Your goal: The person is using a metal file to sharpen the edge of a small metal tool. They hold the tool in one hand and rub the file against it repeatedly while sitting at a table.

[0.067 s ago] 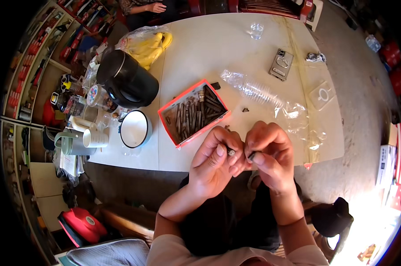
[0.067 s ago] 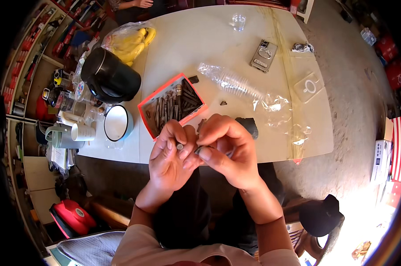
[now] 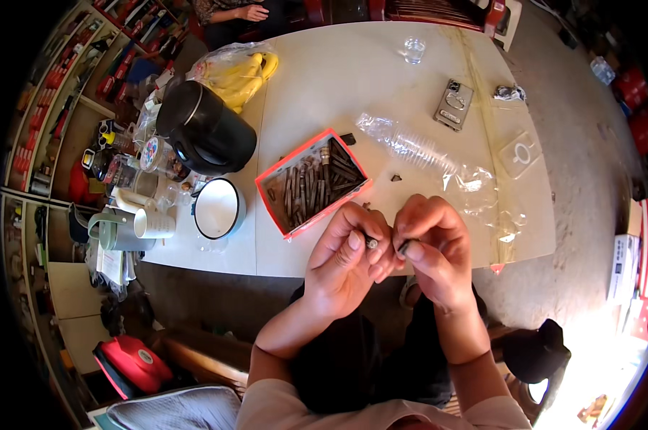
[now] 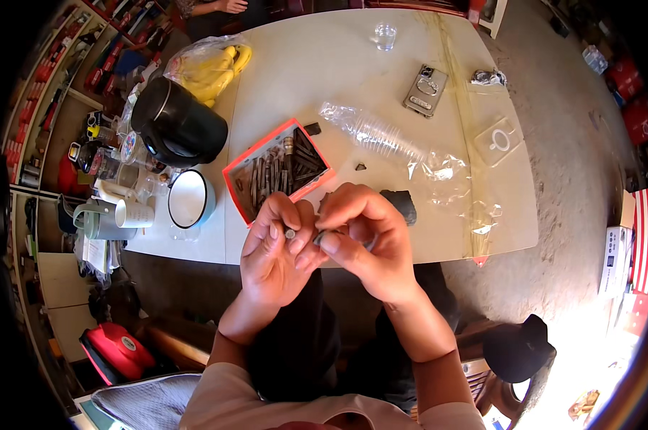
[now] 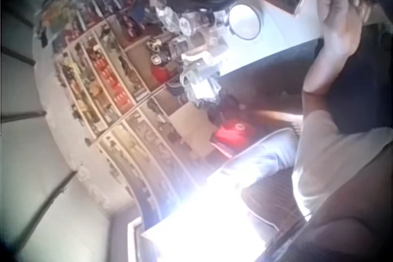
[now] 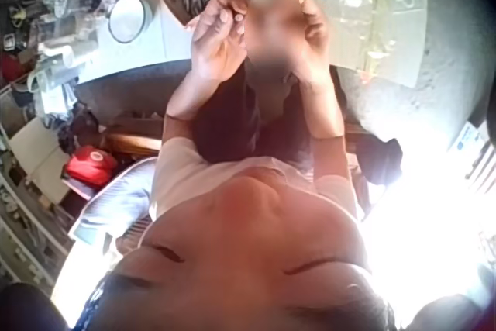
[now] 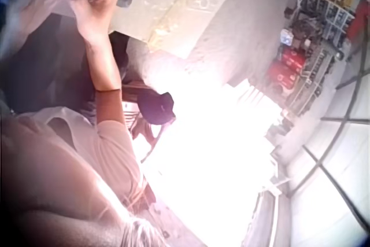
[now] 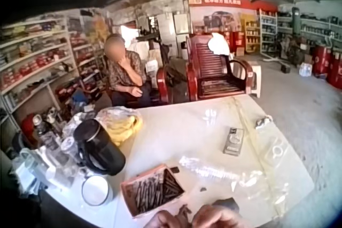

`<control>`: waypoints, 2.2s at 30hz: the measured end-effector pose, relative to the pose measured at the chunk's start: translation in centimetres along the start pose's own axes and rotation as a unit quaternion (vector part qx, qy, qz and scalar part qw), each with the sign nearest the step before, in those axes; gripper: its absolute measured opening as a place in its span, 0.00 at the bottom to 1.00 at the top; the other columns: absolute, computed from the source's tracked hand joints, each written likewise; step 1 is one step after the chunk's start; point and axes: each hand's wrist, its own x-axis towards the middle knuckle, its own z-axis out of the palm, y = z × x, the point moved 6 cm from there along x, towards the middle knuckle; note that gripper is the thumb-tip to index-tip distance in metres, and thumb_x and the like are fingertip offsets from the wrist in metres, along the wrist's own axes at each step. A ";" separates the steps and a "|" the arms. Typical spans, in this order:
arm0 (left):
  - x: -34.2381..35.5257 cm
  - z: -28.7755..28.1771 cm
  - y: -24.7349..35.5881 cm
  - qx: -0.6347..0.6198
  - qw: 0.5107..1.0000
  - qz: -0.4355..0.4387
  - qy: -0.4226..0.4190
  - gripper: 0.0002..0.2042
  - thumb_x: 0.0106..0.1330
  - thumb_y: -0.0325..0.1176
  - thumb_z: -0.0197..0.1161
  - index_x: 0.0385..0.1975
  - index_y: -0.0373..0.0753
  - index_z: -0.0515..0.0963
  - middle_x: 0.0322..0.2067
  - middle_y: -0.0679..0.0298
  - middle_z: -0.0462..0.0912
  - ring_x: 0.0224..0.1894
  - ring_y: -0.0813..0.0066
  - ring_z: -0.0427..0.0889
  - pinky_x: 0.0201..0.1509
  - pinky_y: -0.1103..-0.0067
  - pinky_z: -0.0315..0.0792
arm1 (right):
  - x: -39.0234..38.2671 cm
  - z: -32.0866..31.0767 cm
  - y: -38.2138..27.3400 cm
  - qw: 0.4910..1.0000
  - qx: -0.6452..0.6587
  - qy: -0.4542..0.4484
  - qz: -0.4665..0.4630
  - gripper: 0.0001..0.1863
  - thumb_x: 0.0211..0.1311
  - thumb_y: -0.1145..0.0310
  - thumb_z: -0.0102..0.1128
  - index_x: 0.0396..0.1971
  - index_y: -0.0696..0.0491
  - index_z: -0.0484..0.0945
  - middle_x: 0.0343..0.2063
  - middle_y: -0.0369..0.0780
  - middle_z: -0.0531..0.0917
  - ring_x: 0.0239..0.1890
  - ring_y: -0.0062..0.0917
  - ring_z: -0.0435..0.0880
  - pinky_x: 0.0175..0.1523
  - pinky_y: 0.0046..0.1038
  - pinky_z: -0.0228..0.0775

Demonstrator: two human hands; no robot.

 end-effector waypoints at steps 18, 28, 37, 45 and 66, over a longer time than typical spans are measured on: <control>-7.5 4.6 4.8 0.191 0.972 0.032 0.133 0.08 0.69 0.35 0.52 0.39 0.37 0.68 0.29 0.65 0.69 0.28 0.77 0.68 0.33 0.81 0.63 | -3.1 7.2 -0.5 0.998 0.004 -0.059 0.003 0.05 0.61 0.78 0.56 0.36 0.59 0.70 0.41 0.38 0.70 0.39 0.20 0.78 0.45 0.21 0.72; -17.3 8.7 0.7 0.126 0.981 -0.002 0.145 0.07 0.69 0.35 0.52 0.38 0.39 0.68 0.29 0.66 0.70 0.29 0.77 0.68 0.35 0.80 0.63 | -14.0 9.6 -2.0 0.998 0.010 -0.046 0.043 0.07 0.59 0.82 0.57 0.37 0.59 0.74 0.42 0.41 0.76 0.43 0.21 0.77 0.50 0.24 0.69; -24.3 10.4 -2.2 0.154 0.971 0.001 0.181 0.05 0.70 0.31 0.50 0.39 0.38 0.67 0.30 0.66 0.70 0.30 0.77 0.70 0.35 0.80 0.65 | -21.8 10.1 -1.0 0.991 -0.101 0.033 0.077 0.10 0.58 0.80 0.59 0.40 0.59 0.72 0.36 0.38 0.77 0.40 0.17 0.77 0.48 0.21 0.70; -27.3 9.5 -1.3 0.187 0.963 0.001 0.193 0.05 0.70 0.32 0.52 0.39 0.38 0.69 0.29 0.66 0.71 0.29 0.78 0.70 0.35 0.81 0.66 | -23.2 12.2 -0.2 0.983 -0.166 -0.013 0.074 0.06 0.59 0.79 0.59 0.33 0.59 0.71 0.30 0.36 0.78 0.34 0.17 0.79 0.42 0.20 0.72; 0.6 -0.9 2.9 0.040 0.999 -0.004 0.035 0.11 0.73 0.40 0.46 0.40 0.38 0.68 0.26 0.71 0.65 0.28 0.85 0.63 0.32 0.84 0.61 | 1.1 2.6 0.4 0.986 -0.149 0.069 0.001 0.05 0.63 0.74 0.56 0.37 0.58 0.72 0.30 0.35 0.77 0.33 0.15 0.76 0.39 0.19 0.69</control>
